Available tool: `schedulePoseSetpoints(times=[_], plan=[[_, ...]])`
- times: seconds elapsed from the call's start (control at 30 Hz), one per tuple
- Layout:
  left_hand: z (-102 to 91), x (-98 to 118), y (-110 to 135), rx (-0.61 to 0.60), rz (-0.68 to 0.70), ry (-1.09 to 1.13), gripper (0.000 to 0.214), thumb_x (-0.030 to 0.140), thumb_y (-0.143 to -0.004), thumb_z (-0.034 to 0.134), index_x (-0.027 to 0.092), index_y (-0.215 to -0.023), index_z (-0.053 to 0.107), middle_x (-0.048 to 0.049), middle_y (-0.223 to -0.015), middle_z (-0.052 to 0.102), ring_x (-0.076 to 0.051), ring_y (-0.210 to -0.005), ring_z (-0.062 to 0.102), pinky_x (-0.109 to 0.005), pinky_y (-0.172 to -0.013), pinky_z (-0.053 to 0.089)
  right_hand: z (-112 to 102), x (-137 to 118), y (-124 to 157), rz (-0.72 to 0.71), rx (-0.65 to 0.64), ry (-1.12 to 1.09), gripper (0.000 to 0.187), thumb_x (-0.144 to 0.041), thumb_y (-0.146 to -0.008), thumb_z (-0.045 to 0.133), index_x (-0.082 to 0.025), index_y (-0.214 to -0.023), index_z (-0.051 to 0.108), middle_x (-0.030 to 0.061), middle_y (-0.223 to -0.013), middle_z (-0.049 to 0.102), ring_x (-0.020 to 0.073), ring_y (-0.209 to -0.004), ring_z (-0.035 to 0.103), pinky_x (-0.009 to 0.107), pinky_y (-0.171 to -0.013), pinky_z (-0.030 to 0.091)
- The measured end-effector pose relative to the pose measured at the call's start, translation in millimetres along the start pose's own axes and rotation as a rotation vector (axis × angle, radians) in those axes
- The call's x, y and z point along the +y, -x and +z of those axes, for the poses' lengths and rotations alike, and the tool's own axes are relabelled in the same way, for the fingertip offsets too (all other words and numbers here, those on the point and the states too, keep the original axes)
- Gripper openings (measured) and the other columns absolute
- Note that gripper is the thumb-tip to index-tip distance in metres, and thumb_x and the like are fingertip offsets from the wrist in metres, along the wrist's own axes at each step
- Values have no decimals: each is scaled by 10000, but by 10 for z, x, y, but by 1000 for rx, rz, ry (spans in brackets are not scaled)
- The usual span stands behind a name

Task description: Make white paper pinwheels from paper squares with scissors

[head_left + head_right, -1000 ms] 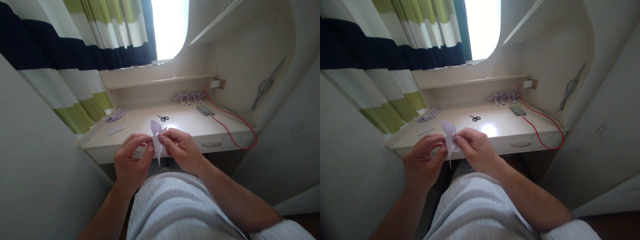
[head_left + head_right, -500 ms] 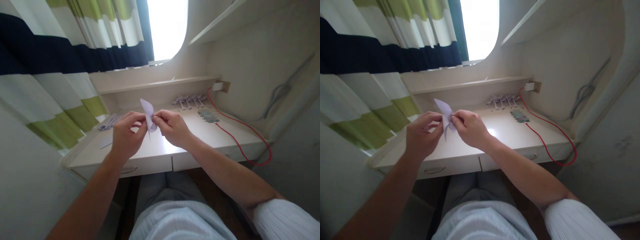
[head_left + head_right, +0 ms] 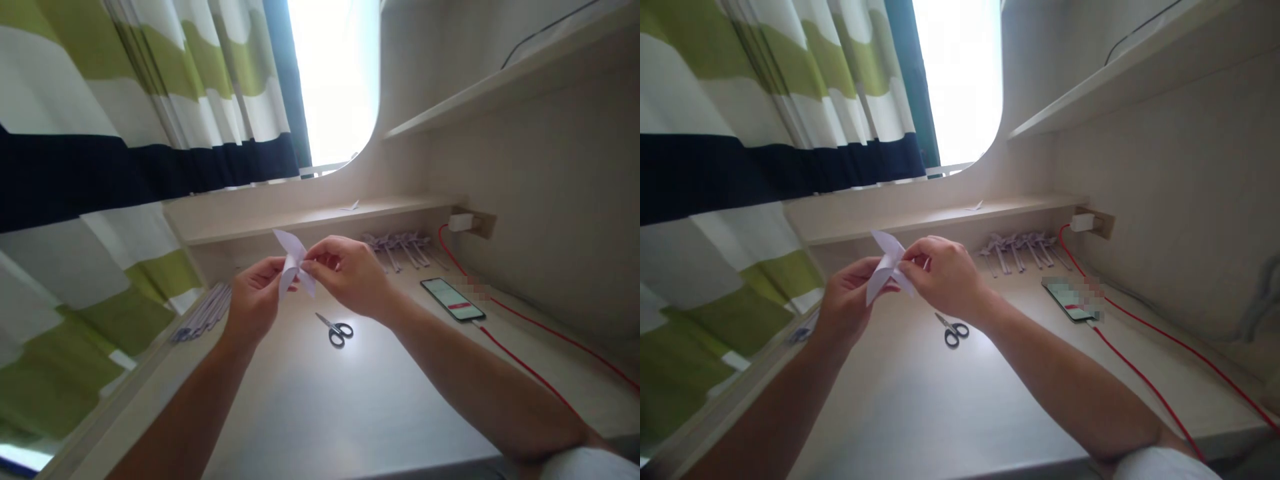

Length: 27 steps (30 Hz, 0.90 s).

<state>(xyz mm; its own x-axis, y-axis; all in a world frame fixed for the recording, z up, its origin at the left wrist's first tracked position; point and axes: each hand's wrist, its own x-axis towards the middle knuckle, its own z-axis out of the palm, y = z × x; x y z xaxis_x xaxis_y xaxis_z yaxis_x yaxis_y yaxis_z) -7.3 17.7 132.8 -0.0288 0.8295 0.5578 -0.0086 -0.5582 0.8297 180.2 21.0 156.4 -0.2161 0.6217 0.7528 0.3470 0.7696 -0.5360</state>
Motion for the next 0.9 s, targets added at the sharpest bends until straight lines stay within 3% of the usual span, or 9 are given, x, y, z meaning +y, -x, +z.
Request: schedulePoseSetpoints(times=[0.2,0.47,0.67,0.9], plan=[[40,-391,-338,-28,-92,142,223,272,-695,928,222,-899,853,-27,-857,816,-145,-721,724,-222,-648,608,13,437,-218,16,-38,26,116,-277,-897,768,-169,-904,811,16,-801,750,119,-662,604,267,-637,440],[266,-796,-591,-3,-2,3,185,245,-746,898,209,-922,850,-24,-836,807,-126,-683,697,-214,-652,590,10,882,-330,72,-52,115,122,-243,-891,702,-150,-883,781,26,-820,726,132,-696,591,269,-655,409],[415,-988,-728,21,-2,-15,211,235,-743,906,197,-942,850,-29,-849,821,-119,-690,703,-202,-675,588,-21,1122,-362,139,-116,144,186,-252,-906,599,-162,-922,760,39,-904,726,168,-804,619,285,-736,429],[451,-1038,-829,-30,115,-336,164,291,-770,866,202,-905,843,12,-759,784,-132,-672,700,-197,-624,540,-33,1329,-385,275,-169,59,227,-333,-888,585,-174,-883,746,19,-803,704,154,-718,569,267,-624,364]])
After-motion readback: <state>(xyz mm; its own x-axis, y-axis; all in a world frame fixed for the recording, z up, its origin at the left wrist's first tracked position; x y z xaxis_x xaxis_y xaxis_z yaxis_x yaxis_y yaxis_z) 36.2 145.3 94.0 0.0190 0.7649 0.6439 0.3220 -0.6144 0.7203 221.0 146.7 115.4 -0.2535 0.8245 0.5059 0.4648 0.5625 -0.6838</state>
